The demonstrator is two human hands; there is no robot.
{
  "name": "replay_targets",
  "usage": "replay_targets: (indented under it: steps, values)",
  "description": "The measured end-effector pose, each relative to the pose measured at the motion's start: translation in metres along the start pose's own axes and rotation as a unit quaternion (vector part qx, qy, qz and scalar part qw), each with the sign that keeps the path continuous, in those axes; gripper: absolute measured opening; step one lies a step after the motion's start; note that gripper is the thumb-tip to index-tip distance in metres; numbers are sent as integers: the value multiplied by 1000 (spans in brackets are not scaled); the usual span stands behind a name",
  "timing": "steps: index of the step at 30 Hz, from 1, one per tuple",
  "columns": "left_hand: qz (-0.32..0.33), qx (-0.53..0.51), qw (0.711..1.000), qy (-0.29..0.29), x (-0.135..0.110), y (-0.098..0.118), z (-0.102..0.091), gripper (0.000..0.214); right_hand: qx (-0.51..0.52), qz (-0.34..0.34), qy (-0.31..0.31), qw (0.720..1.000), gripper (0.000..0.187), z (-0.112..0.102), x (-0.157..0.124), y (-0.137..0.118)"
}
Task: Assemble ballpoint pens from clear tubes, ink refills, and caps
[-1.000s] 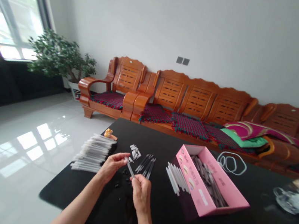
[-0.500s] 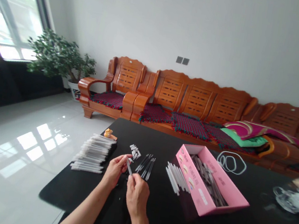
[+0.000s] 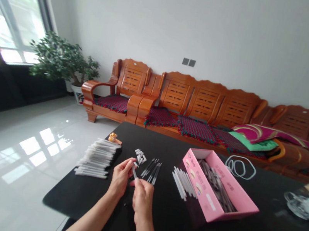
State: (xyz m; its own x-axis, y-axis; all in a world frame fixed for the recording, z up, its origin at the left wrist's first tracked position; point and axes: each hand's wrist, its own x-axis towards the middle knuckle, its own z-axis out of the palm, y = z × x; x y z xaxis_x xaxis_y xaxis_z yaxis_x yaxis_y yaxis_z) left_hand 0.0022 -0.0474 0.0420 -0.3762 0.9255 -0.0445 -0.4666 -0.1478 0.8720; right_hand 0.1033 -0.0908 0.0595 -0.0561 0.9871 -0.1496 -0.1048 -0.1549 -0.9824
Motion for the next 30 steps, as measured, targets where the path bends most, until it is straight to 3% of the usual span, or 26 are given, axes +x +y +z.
replay_targets:
  steps: [4,10,12,14,18,21,25,28,30]
  values:
    - [-13,-19,1000,-16,2,-2,-3,52,81,42,-10,996,41,5,1,3]
    - [-11,17,999,-31,13,8,-26,52,41,41,-43,997,49,0,10,4]
    - [22,37,999,21,25,21,-46,55,22,36,-26,999,52,-7,14,7]
    - [70,70,989,111,41,36,-75,56,24,45,17,999,55,-19,18,14]
    - [127,131,937,298,73,56,-144,53,31,43,78,996,53,-46,25,34]
    - [117,191,909,352,85,56,-181,49,30,36,101,994,51,-60,28,46]
    - [61,308,880,355,86,49,-198,44,-7,33,120,992,45,-70,33,51]
    - [39,390,848,358,83,48,-196,45,-94,13,136,986,35,-86,40,51]
    - [42,419,833,357,82,50,-193,46,-191,-14,172,966,32,-104,46,49]
